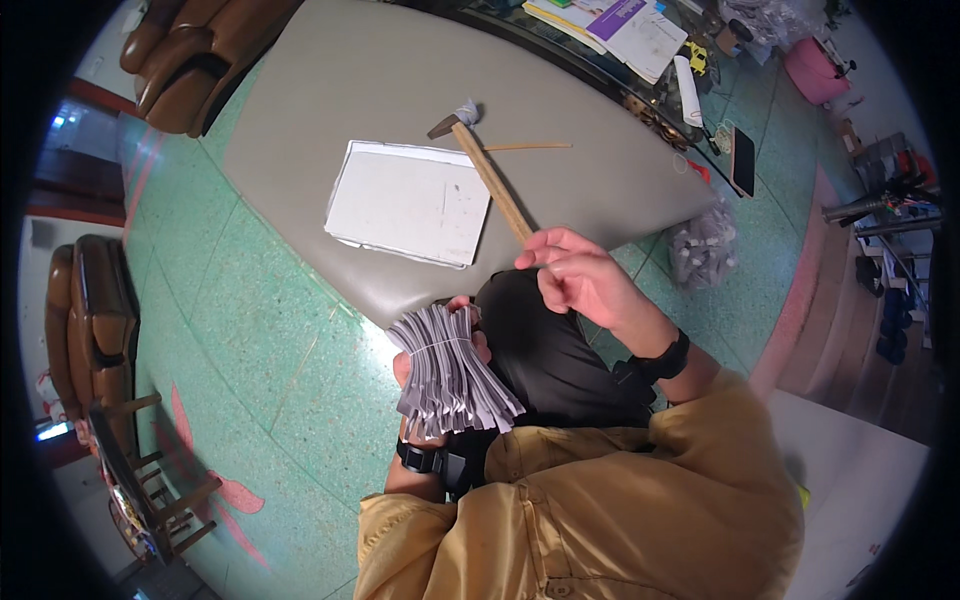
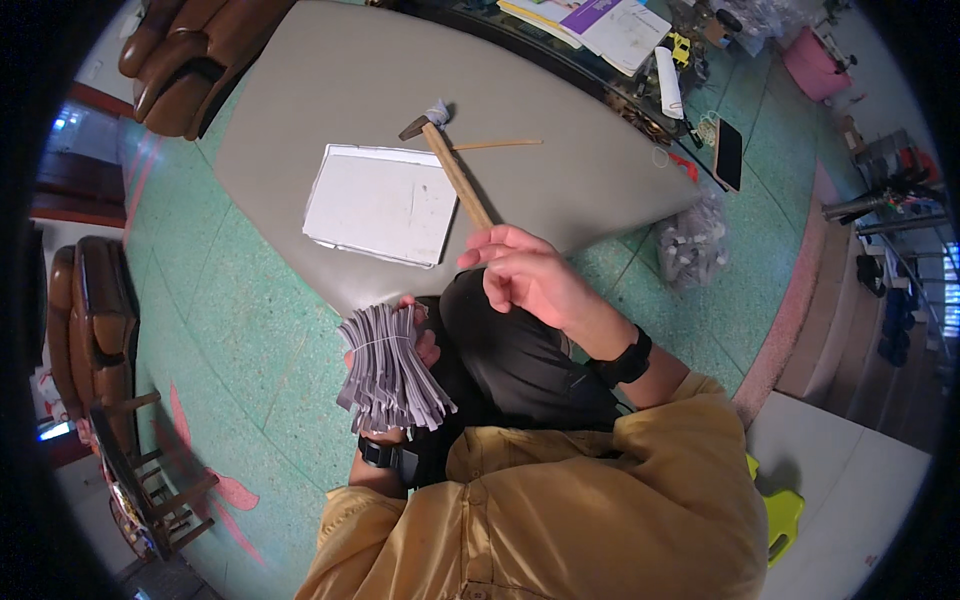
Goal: The person takes a bundle of white paper or fabric strips out of a plastic bag, sorts them, and uses a hammer to flatten or join specific pieces on a white board.
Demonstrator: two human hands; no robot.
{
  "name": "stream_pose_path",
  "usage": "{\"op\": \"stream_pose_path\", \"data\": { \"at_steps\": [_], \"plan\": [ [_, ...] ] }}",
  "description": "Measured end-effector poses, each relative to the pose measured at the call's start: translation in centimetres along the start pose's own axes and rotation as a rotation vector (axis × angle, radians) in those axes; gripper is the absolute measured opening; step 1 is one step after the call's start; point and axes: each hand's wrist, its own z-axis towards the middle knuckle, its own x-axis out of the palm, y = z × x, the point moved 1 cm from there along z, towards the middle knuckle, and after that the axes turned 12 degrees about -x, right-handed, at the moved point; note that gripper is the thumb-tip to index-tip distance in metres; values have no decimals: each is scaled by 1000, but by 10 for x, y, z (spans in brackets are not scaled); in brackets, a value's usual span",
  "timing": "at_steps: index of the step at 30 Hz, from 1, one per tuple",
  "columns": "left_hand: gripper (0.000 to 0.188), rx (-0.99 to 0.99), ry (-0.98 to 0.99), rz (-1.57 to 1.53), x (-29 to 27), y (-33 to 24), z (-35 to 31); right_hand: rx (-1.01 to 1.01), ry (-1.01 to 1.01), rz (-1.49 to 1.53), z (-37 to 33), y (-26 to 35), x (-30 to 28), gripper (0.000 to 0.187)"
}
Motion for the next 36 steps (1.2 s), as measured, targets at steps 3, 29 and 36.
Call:
{"op": "stream_pose_path", "data": {
  "at_steps": [3,29,36],
  "plan": [
    [82,2,-26,4,5,2,-1,-22,63,-400,0,-21,-3,24],
    [62,123,-206,-27,-6,-15,-1,136,313,-809,-8,-21,-13,16],
    [70,213,-473,195,0,-15,-10,-50,92,-46,-18,-12,-3,20]
  ]
}}
